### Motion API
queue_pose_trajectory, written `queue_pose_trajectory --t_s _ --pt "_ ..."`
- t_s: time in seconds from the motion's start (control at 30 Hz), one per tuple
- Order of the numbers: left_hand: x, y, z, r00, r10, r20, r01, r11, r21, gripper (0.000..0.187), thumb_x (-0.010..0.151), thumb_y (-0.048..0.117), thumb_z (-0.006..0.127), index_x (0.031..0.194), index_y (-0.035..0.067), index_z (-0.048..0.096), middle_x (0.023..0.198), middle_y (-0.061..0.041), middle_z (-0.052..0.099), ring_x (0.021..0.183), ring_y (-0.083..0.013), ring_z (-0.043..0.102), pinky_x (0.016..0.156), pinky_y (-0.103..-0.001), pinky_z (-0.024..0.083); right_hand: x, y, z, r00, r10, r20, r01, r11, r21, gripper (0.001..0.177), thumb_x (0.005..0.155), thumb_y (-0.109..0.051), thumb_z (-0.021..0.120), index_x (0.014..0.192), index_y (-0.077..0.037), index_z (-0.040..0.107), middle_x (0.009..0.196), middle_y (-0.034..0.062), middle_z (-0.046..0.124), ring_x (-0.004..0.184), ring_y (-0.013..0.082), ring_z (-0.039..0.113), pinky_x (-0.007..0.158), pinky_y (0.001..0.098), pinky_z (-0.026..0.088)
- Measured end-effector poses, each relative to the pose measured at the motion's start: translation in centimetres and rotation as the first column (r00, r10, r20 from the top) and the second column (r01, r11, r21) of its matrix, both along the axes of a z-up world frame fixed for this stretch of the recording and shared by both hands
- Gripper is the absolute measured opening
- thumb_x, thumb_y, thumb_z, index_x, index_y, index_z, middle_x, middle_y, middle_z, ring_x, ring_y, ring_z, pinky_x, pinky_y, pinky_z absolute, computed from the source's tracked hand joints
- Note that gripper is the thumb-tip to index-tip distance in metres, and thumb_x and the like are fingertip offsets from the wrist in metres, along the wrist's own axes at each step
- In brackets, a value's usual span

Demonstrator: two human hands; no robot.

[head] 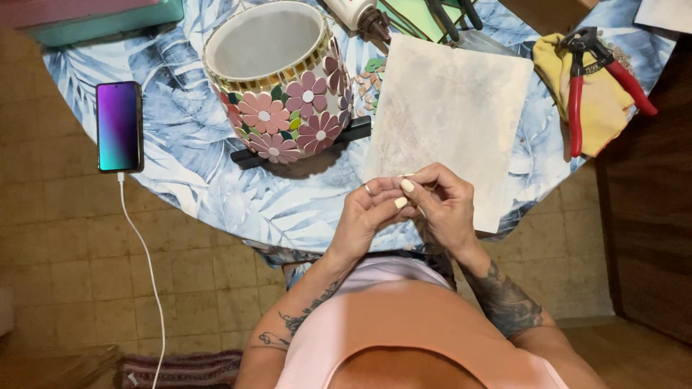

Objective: Decorating a pot by applying mosaic tiles with glue

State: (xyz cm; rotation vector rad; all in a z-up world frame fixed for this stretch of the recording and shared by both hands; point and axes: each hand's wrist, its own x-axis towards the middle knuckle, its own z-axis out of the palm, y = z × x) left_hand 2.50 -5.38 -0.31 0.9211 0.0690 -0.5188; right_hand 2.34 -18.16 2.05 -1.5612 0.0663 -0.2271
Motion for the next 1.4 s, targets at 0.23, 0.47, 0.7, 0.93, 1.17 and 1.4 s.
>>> queue_pose_trajectory --t_s 0.23,0.47,0.7,0.93,1.17,1.4 --pt "0.0 -0.2 0.5 0.999 0.024 -0.024 -0.024 0.999 0.022 0.027 0.078 0.006 0.058 0.103 -0.005 0.051 0.088 -0.015 0.063 0.074 -0.0215 0.063 0.066 -0.029 0.054 -0.1 -0.1 -0.8 0.998 0.034 0.054 -0.036 0.999 0.04 0.006 0.076 0.002 0.061 0.078 0.006 0.058 0.064 0.0122 0.055 0.054 0.01 0.054 0.047 0.0231 0.048" --pt "0.1 0.0 0.7 0.999 0.029 -0.021 -0.028 0.999 0.044 0.027 0.078 0.005 0.058 0.101 -0.005 0.052 0.085 -0.014 0.064 0.071 -0.0199 0.064 0.064 -0.027 0.055 -0.1 0.2 0.1 0.986 0.042 0.159 -0.014 0.985 -0.174 0.006 0.078 -0.002 0.061 0.075 0.003 0.06 0.061 0.0097 0.055 0.052 0.0103 0.051 0.047 0.0225 0.043" --pt "0.3 0.0 -0.6 0.999 0.043 -0.004 -0.043 0.999 0.018 0.025 0.078 0.002 0.058 0.101 -0.006 0.052 0.084 -0.016 0.063 0.07 -0.0215 0.064 0.063 -0.029 0.056 0.0 0.4 1.1 0.977 0.034 0.21 0.039 0.943 -0.332 0.009 0.081 -0.004 0.06 0.074 0.001 0.06 0.06 0.0094 0.055 0.05 0.0149 0.052 0.048 0.0235 0.042" --pt "0.4 0.5 0.5 0.997 0.039 -0.066 -0.039 0.999 0.004 0.027 0.078 0.006 0.058 0.102 -0.007 0.051 0.083 -0.014 0.064 0.07 -0.02 0.064 0.063 -0.028 0.055 0.3 -0.2 2.0 0.984 0.12 0.129 -0.078 0.954 -0.291 0.013 0.085 -0.005 0.051 0.079 0.001 0.062 0.065 0.0098 0.061 0.057 0.012 0.057 0.052 0.0238 0.047" --pt "0.3 0.2 -0.3 0.996 0.038 -0.085 -0.04 0.999 -0.026 0.029 0.078 0.005 0.057 0.104 -0.007 0.05 0.084 -0.016 0.063 0.072 -0.0251 0.063 0.063 -0.034 0.054 0.4 -1.4 2.6 0.954 0.266 0.138 -0.195 0.901 -0.387 0.009 0.073 -0.001 0.064 0.081 0.001 0.064 0.075 0.0131 0.064 0.065 0.0176 0.062 0.056 0.0258 0.049" --pt "0.3 -0.2 -1.1 0.995 0.067 -0.076 -0.068 0.998 -0.01 0.027 0.079 0.004 0.056 0.102 -0.008 0.05 0.085 -0.017 0.063 0.074 -0.0255 0.063 0.065 -0.035 0.054 0.7 -1.4 2.3 0.952 0.257 0.166 -0.169 0.894 -0.414 0.004 0.073 -0.001 0.064 0.076 0.0 0.064 0.072 0.012 0.063 0.064 0.0197 0.062 0.056 0.0277 0.048"
